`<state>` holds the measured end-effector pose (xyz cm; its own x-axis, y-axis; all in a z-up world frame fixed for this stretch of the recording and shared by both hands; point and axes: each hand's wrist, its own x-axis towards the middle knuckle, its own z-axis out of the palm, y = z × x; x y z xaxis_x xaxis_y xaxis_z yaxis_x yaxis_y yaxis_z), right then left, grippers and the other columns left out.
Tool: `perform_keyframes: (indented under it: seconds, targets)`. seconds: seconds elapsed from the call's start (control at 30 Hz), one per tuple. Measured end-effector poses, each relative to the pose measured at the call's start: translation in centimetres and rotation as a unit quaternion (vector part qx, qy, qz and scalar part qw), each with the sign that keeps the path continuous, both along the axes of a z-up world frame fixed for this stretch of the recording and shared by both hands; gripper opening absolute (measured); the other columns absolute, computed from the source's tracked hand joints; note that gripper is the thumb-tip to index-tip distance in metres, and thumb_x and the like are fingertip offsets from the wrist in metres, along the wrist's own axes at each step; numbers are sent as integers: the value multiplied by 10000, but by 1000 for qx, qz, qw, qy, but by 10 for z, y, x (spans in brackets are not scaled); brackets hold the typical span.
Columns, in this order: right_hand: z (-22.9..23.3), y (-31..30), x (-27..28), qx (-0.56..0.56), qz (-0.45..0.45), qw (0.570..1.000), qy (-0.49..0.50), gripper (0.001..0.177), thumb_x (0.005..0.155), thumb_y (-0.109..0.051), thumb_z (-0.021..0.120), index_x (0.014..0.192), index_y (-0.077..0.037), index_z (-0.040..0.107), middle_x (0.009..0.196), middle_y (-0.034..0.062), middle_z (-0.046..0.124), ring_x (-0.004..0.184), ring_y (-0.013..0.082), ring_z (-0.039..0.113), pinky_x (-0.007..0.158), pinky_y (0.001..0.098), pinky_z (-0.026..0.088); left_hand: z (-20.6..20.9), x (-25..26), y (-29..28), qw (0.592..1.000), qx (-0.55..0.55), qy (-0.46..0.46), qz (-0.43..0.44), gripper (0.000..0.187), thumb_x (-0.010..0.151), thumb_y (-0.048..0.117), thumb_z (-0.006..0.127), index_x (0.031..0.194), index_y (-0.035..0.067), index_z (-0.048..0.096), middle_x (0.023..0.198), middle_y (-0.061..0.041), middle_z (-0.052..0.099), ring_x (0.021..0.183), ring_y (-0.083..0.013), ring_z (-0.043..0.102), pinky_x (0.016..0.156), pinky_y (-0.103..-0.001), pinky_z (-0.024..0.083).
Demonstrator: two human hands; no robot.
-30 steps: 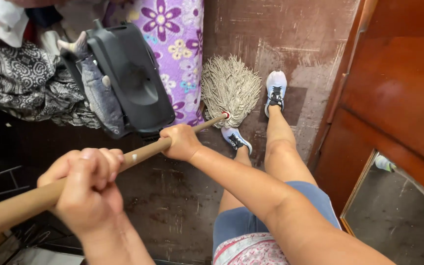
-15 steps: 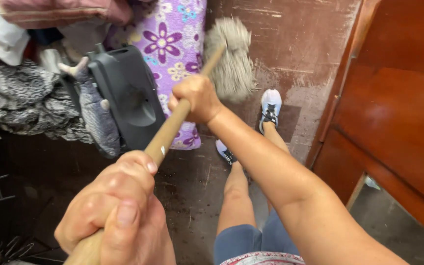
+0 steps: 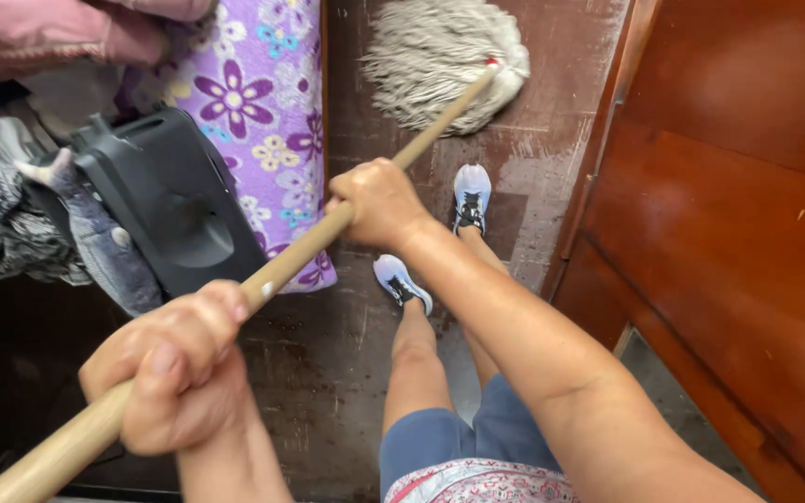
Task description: Mopping the wooden floor in a bedroom area.
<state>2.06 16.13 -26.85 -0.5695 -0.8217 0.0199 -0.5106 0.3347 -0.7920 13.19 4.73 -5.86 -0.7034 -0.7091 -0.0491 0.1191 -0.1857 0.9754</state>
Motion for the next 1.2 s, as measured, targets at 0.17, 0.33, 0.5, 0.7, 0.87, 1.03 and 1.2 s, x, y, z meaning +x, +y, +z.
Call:
perform_keyframes:
  seconds: [0.17,0.33,0.5,0.7,0.87,1.03,1.2]
  targets:
    - [-76,85,-18,37,-76,995,56,231,772,-258,691,587,-219,559,511,8,576,558,252,648,618,375,521,-93,-24,40,992,36,118,-13,363,816,91,545,513,137,351,408,-28,290,362,-201,357,549,-496,499]
    - [-109,141,-30,33,-71,995,60,325,802,-284,713,558,-229,505,502,27,517,538,285,601,595,387,506,-80,-30,81,990,47,134,-9,300,886,-2,531,618,104,448,452,-81,391,410,-253,441,594,-513,508]
    - [-44,44,28,-43,-91,989,110,181,645,-139,649,491,-158,555,430,-34,499,400,156,445,459,301,374,16,24,49,998,60,1,15,193,808,-10,487,671,109,421,625,-61,514,600,-193,477,799,-447,518]
    - [9,-61,98,-177,-23,984,-12,124,679,-186,657,572,-139,615,530,14,610,477,204,551,590,351,481,65,136,-20,956,-187,-163,-155,289,747,-41,528,792,203,378,627,63,498,605,-70,514,891,-373,579]
    - [24,-62,98,-137,104,974,-150,130,607,-145,724,582,-135,597,600,-8,653,612,252,619,723,341,496,77,151,-12,924,-174,-261,-218,401,650,-49,663,718,217,371,526,123,500,525,10,515,945,-281,524]
    - [18,-13,92,-61,121,985,-105,112,688,-201,680,614,-128,641,596,23,658,566,243,609,694,358,514,64,135,-4,925,-143,-186,-299,281,668,28,732,639,195,507,578,64,614,579,-54,622,901,-339,601]
    - [0,62,83,-50,69,996,-30,130,709,-179,712,634,-134,616,621,5,668,594,213,645,724,347,545,53,80,73,990,-44,-134,-25,238,765,193,525,585,191,369,470,-15,410,466,-141,415,695,-401,526]
